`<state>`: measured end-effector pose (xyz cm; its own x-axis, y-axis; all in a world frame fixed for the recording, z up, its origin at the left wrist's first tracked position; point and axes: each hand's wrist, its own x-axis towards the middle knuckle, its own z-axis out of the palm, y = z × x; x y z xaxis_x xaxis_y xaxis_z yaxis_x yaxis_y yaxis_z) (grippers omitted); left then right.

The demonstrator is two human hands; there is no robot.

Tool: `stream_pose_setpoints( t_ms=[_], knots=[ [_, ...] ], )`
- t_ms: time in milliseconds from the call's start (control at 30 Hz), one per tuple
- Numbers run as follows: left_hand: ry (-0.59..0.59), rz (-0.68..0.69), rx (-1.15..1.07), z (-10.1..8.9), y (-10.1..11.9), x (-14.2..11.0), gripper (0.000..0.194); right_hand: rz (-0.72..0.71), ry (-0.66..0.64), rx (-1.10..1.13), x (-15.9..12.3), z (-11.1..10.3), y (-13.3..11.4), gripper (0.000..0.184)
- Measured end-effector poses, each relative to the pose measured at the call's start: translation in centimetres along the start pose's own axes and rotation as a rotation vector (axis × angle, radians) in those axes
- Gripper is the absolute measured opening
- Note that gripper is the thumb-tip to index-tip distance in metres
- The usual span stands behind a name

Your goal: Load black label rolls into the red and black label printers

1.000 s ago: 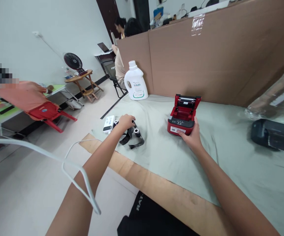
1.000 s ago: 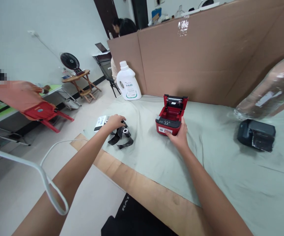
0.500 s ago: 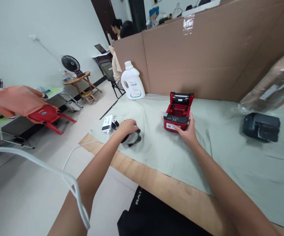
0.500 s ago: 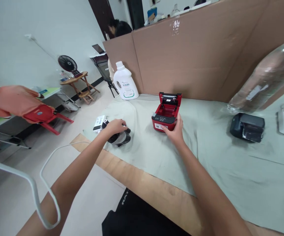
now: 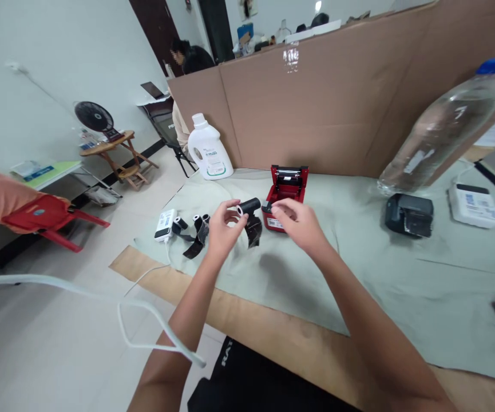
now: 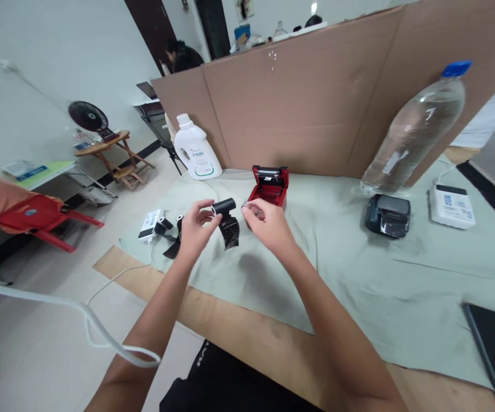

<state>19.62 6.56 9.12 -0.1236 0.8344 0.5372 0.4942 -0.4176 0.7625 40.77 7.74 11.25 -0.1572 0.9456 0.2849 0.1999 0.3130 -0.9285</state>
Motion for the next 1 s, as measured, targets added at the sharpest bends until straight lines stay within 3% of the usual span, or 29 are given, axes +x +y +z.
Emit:
stream_pose_setpoints(
  t_ms=[167, 267, 333, 400, 500, 600, 667, 733, 867, 1000],
  knots=[
    [0.163, 0.525, 0.404, 3.5, 0.6, -4.5, 0.027, 0.236, -0.085, 0.239, -0.7, 2.9, 0.8, 0.030],
    [0.231, 0.659, 0.463, 4.0, -0.8, -6.0, 0.029, 0.302, -0.165, 0.298, -0.7, 3.3, 1.2, 0.026],
    [0.258, 0.689, 0.461, 4.1, -1.7, -6.2, 0.032, 0.313, -0.249, 0.316, -0.7, 2.8, 1.1, 0.032],
    [0.263, 0.678, 0.439, 4.2, -2.4, -6.1, 0.038, 0.274, -0.342, 0.320, -0.7, 1.9, 0.9, 0.040],
    [0.222, 0.550, 0.373, 4.7, -3.0, -5.7, 0.057, 0.181, -0.411, 0.261, 0.0, 0.3, 0.6, 0.035],
    [0.068, 0.310, 0.233, 5.5, -3.4, -5.1, 0.077, 0.176, -0.257, 0.165, 2.0, -1.3, 0.8, 0.036],
    [-0.060, 0.193, 0.141, 6.1, -3.7, -4.5, 0.074, 0.188, -0.139, 0.099, 3.9, -2.1, 1.3, 0.040],
    [-0.129, 0.162, 0.156, 6.7, -4.0, -3.8, 0.071, 0.195, -0.091, 0.048, 5.9, -2.7, 1.9, 0.039],
    [-0.105, 0.219, 0.312, 7.8, -4.3, -2.9, 0.066, 0.227, -0.105, 0.040, 7.8, -3.7, 2.5, 0.030],
    [0.013, 0.236, 0.199, 8.1, -3.7, -2.4, 0.052, 0.204, -0.137, 0.086, 6.6, -4.9, 1.6, 0.036]
  ],
)
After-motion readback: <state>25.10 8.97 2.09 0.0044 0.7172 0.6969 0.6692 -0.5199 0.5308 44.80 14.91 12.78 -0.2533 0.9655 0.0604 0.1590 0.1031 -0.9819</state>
